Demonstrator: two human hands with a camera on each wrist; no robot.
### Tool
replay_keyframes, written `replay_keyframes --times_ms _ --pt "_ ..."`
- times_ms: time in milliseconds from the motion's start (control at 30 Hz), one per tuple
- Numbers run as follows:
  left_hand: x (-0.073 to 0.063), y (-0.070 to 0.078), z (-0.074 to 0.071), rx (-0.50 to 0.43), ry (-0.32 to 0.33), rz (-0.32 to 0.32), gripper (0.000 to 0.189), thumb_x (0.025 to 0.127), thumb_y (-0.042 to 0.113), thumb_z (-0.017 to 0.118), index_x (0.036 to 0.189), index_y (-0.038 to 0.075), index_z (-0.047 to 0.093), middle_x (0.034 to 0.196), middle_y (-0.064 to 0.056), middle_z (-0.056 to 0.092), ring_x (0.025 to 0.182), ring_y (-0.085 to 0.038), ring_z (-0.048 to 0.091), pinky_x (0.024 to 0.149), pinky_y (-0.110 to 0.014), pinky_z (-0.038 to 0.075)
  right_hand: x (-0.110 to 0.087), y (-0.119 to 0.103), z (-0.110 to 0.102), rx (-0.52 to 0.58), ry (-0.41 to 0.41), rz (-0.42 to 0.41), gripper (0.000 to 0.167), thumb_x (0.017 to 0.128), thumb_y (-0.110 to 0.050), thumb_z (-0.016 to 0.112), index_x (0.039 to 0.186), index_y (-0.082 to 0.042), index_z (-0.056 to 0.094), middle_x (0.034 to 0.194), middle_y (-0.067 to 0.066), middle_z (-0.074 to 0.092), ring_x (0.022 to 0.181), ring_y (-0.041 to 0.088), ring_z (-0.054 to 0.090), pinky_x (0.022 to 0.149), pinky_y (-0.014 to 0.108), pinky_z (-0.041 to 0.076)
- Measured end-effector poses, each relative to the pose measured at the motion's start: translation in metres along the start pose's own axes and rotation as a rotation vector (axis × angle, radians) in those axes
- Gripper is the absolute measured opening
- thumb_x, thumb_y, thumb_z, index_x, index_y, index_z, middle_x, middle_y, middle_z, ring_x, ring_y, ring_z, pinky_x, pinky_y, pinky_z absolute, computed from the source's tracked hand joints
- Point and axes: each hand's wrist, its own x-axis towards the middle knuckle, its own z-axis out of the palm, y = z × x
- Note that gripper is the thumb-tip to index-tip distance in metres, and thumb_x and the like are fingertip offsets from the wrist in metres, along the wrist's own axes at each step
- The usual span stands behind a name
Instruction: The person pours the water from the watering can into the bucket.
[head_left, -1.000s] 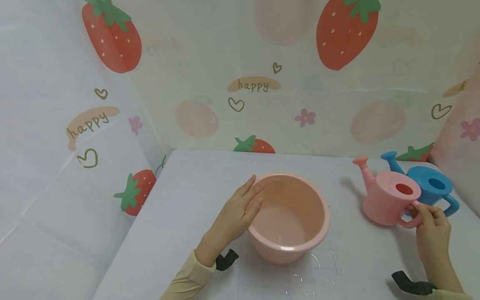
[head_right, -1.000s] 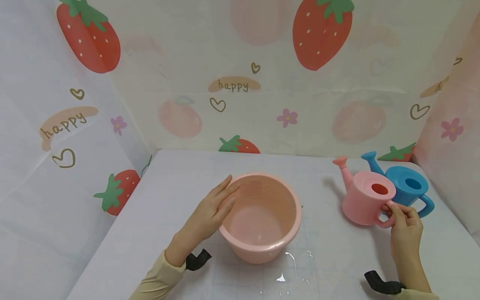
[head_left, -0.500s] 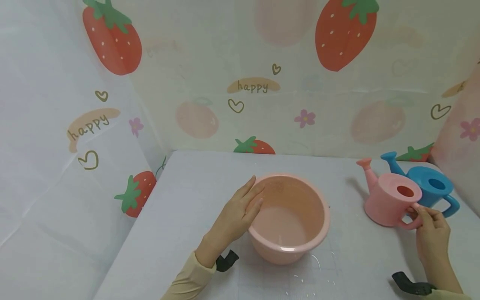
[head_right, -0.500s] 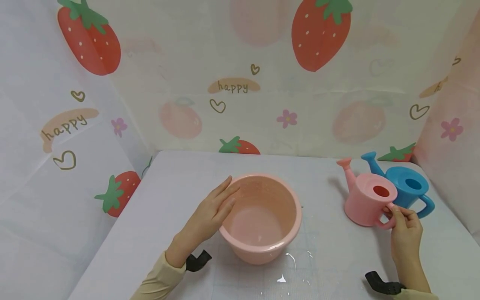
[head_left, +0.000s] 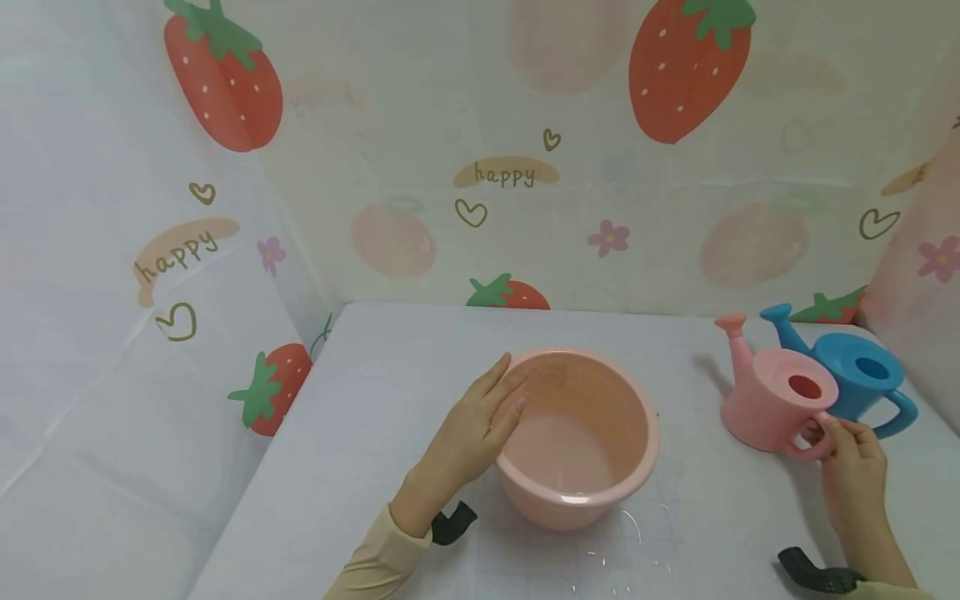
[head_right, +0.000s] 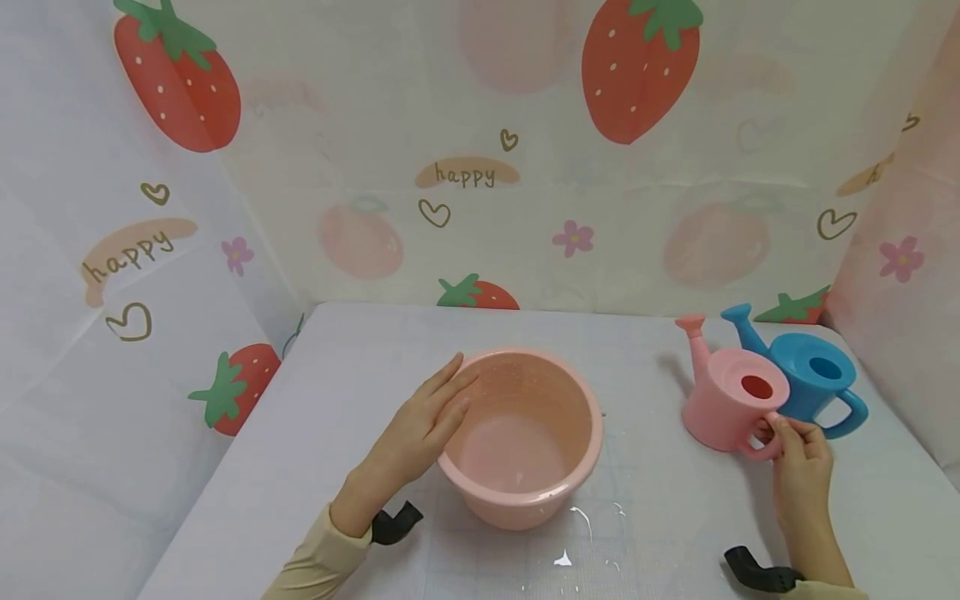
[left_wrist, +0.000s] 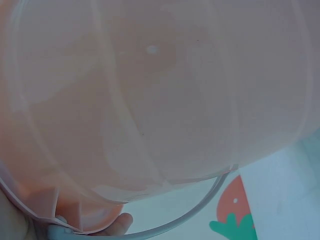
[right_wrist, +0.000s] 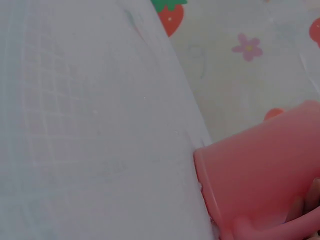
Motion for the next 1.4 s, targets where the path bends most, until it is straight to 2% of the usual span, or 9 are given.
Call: replay_keyframes --times_ms 267,433,567,700,933,1033,1167,1267,1400 --pt "0.000 0.001 0.000 -0.007 0.001 0.013 0.048 0.098 0.044 0.035 0.137 0.020 0.047 0.150 -0.004 0.030 0.135 -0.021 0.033 0.105 -0.044 0.035 -0.002 0.000 -0.003 -0.066 0.013 -0.033 0.024 0.090 -0.026 0.060 0.104 -0.012 0.047 0.097 -0.002 0.055 0.089 0.006 0.055 0.072 0.008 0.048" --pt "0.000 0.002 -0.001 0.000 -0.012 0.009 0.049 0.098 0.047 0.034 0.139 0.022 0.044 0.151 -0.003 0.029 0.136 -0.020 0.032 0.105 -0.043 0.035 -0.005 -0.002 -0.001 -0.380 0.095 -0.092 0.015 0.093 -0.027 0.056 0.104 -0.020 0.050 0.095 -0.010 0.054 0.089 0.001 0.051 0.075 0.002 0.040" --pt "0.000 0.002 -0.004 0.001 -0.019 0.005 0.049 0.098 0.047 0.035 0.140 0.023 0.043 0.151 -0.002 0.028 0.136 -0.020 0.032 0.105 -0.044 0.034 -0.003 0.001 -0.004 -0.656 0.148 -0.176 0.014 0.094 -0.027 0.055 0.107 -0.023 0.052 0.096 -0.019 0.051 0.090 -0.003 0.047 0.073 0.003 0.037" --pt "0.000 0.001 -0.005 -0.011 -0.035 -0.001 0.050 0.097 0.048 0.035 0.140 0.024 0.042 0.152 -0.002 0.027 0.136 -0.020 0.031 0.105 -0.045 0.034 0.015 0.020 -0.025 -0.813 0.161 -0.270 0.026 0.092 -0.032 0.055 0.116 -0.021 0.053 0.102 -0.023 0.047 0.097 -0.007 0.043 0.079 0.005 0.035" --pt "-0.001 -0.005 -0.006 0.006 -0.006 0.056 0.049 0.098 0.048 0.035 0.139 0.022 0.045 0.152 -0.003 0.025 0.137 -0.021 0.029 0.103 -0.046 0.037 0.043 0.042 -0.052 -0.953 0.172 -0.532 0.036 0.089 -0.030 0.060 0.122 -0.015 0.055 0.119 -0.001 0.050 0.111 -0.001 0.041 0.093 0.012 0.030" --pt "0.000 -0.008 -0.007 0.035 0.056 0.150 0.045 0.098 0.042 0.037 0.136 0.019 0.048 0.149 -0.003 0.031 0.136 -0.021 0.032 0.102 -0.045 0.038 0.035 0.031 -0.040 -0.950 0.157 -0.613 0.034 0.090 -0.026 0.060 0.120 -0.012 0.056 0.118 0.003 0.052 0.113 0.000 0.040 0.095 0.013 0.028" --pt "0.003 -0.012 -0.008 0.058 0.159 0.272 0.038 0.098 0.033 0.043 0.130 0.016 0.054 0.143 -0.005 0.042 0.132 -0.023 0.038 0.103 -0.041 0.038 0.006 -0.001 -0.004 -0.930 0.119 -0.658 0.029 0.091 -0.020 0.058 0.115 -0.004 0.058 0.115 0.009 0.055 0.112 0.001 0.040 0.096 0.013 0.028" --pt "0.003 -0.014 -0.009 0.046 0.211 0.302 0.035 0.097 0.029 0.045 0.127 0.013 0.057 0.139 -0.005 0.047 0.129 -0.023 0.042 0.103 -0.038 0.038 -0.013 -0.023 0.023 -0.917 0.074 -0.684 0.028 0.091 -0.015 0.057 0.112 0.003 0.057 0.113 0.016 0.055 0.108 -0.004 0.038 0.092 0.010 0.028" --pt "0.002 -0.018 -0.013 0.016 0.239 0.282 0.033 0.097 0.026 0.045 0.124 0.013 0.059 0.136 -0.004 0.050 0.128 -0.020 0.044 0.101 -0.037 0.040 -0.020 -0.032 0.043 -0.894 0.006 -0.744 0.024 0.091 -0.011 0.057 0.110 0.006 0.057 0.111 0.018 0.055 0.108 -0.012 0.035 0.091 0.008 0.028"
